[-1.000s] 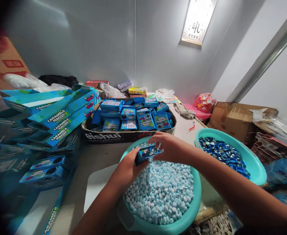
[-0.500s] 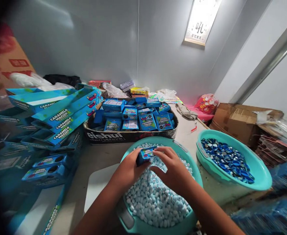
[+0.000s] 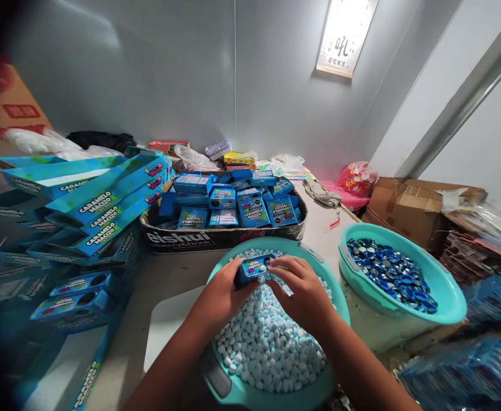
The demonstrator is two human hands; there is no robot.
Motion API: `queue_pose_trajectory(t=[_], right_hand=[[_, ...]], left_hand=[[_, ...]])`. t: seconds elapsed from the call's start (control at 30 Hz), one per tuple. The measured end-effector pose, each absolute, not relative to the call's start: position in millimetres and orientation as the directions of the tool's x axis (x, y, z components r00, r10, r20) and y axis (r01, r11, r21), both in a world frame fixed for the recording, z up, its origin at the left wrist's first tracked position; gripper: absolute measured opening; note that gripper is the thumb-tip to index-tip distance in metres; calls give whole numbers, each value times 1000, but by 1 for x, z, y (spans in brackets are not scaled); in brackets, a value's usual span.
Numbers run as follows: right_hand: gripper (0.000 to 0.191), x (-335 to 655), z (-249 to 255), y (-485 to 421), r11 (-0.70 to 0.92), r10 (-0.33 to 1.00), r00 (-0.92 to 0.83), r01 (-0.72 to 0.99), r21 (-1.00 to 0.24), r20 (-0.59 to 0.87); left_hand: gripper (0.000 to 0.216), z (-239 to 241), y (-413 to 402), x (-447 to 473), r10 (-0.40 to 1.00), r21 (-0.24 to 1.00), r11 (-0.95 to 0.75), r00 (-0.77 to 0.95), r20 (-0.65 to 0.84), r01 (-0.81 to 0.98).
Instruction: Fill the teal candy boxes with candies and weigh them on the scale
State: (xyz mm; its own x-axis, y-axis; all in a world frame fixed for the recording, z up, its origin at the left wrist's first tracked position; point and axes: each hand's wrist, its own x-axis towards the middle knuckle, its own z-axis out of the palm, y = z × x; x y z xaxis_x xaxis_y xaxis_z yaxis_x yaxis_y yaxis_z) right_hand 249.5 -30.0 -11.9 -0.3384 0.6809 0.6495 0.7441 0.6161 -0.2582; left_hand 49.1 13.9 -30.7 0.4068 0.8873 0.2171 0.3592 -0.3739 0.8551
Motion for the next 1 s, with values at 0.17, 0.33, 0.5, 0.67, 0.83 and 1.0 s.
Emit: queue_pose_trajectory(t=[0.17, 0.33, 0.5, 0.67, 0.83, 1.0], right_hand=[[29, 247, -7, -37, 585, 685, -291, 766, -267, 668], [30, 241, -7, -30, 623, 685, -407, 757, -197, 604], [6, 244, -7, -29, 613, 652, -313, 753, -238, 691], [12, 254, -10, -24, 505, 723, -142, 776, -378, 676], [21, 270, -27, -11, 360, 888, -112, 774, -522, 446], [34, 275, -36, -14, 353, 935, -267, 742, -570, 231]], left_hand=[[31, -30, 13, 49, 893, 849, -367, 399, 208, 380], [28, -31, 14, 49, 890, 849, -373, 403, 214, 375], [27, -29, 14, 49, 886, 842, -384, 408, 221, 379], [33, -30, 14, 50, 923, 908, -311, 318, 217, 281], [45, -30, 19, 49, 973, 974, -215, 73, 220, -65], [49, -17, 17, 6, 940, 947, -322, -119, 318, -9]])
